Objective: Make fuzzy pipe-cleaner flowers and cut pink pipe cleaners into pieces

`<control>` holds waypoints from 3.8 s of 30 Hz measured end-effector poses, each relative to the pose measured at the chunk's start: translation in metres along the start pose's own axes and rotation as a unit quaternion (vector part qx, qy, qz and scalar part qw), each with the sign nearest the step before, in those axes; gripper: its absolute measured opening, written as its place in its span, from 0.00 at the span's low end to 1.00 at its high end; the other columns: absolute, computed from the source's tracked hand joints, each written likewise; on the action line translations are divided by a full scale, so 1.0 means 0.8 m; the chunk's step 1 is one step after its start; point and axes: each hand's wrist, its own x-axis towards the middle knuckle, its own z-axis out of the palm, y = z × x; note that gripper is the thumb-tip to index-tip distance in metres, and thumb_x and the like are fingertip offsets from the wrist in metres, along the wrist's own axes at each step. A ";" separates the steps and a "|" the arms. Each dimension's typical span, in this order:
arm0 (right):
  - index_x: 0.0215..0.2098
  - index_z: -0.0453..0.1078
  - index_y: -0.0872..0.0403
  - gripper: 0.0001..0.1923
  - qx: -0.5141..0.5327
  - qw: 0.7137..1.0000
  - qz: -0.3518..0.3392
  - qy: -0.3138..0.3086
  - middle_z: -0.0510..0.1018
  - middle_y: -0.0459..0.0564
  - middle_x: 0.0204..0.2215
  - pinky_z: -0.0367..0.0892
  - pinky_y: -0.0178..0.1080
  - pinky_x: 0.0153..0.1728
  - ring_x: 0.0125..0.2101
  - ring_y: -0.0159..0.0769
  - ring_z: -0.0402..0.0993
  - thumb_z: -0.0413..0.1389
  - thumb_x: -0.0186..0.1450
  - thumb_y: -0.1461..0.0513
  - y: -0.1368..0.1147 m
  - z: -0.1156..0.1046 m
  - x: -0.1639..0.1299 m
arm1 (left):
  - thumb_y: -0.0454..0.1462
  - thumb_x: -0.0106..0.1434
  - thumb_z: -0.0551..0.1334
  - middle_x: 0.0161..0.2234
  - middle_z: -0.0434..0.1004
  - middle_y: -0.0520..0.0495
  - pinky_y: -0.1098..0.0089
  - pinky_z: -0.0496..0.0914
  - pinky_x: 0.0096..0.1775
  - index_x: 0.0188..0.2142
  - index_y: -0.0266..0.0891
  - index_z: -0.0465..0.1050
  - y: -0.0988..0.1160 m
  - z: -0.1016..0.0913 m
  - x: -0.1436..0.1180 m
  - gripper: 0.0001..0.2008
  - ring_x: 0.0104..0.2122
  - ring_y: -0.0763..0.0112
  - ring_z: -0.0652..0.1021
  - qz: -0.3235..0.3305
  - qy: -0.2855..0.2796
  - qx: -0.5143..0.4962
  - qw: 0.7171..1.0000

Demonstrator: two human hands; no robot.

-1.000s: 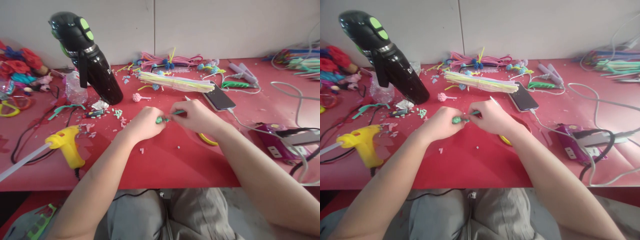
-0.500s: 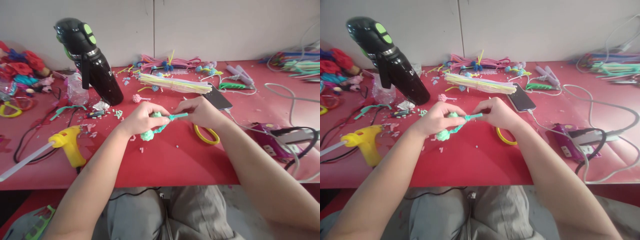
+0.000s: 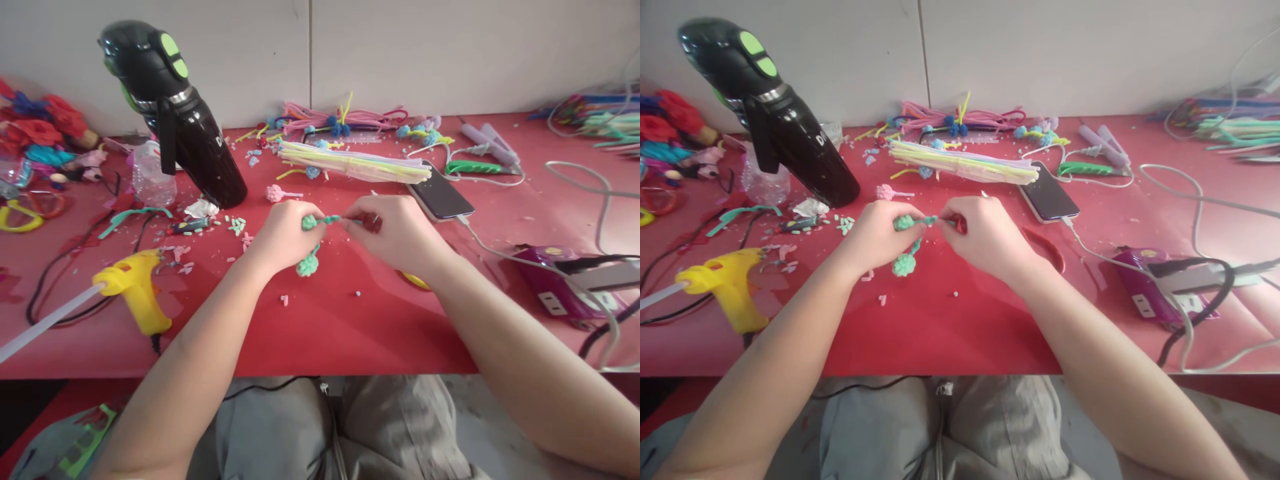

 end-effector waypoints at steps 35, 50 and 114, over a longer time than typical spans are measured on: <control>0.34 0.82 0.53 0.07 0.110 0.990 -0.045 -0.073 0.84 0.50 0.32 0.69 0.40 0.36 0.32 0.38 0.76 0.62 0.65 0.59 0.039 -0.008 0.006 | 0.42 0.62 0.66 0.29 0.81 0.49 0.67 0.69 0.36 0.33 0.38 0.82 0.000 -0.001 -0.003 0.09 0.30 0.68 0.77 0.071 -0.076 -0.126 0.987; 0.32 0.80 0.53 0.09 -0.040 0.994 -0.064 -0.080 0.82 0.52 0.30 0.64 0.41 0.33 0.29 0.39 0.73 0.56 0.65 0.67 -0.003 -0.003 -0.001 | 0.35 0.63 0.63 0.30 0.83 0.44 0.66 0.70 0.37 0.33 0.37 0.82 -0.001 0.013 0.000 0.07 0.32 0.63 0.80 0.028 -0.042 0.010 0.999; 0.40 0.80 0.52 0.07 0.153 0.971 -0.061 -0.173 0.85 0.49 0.36 0.74 0.41 0.39 0.36 0.39 0.80 0.59 0.66 0.62 0.025 -0.027 0.004 | 0.42 0.59 0.69 0.29 0.84 0.48 0.68 0.70 0.33 0.32 0.38 0.84 -0.002 -0.010 -0.006 0.10 0.30 0.65 0.80 0.042 -0.146 -0.068 0.986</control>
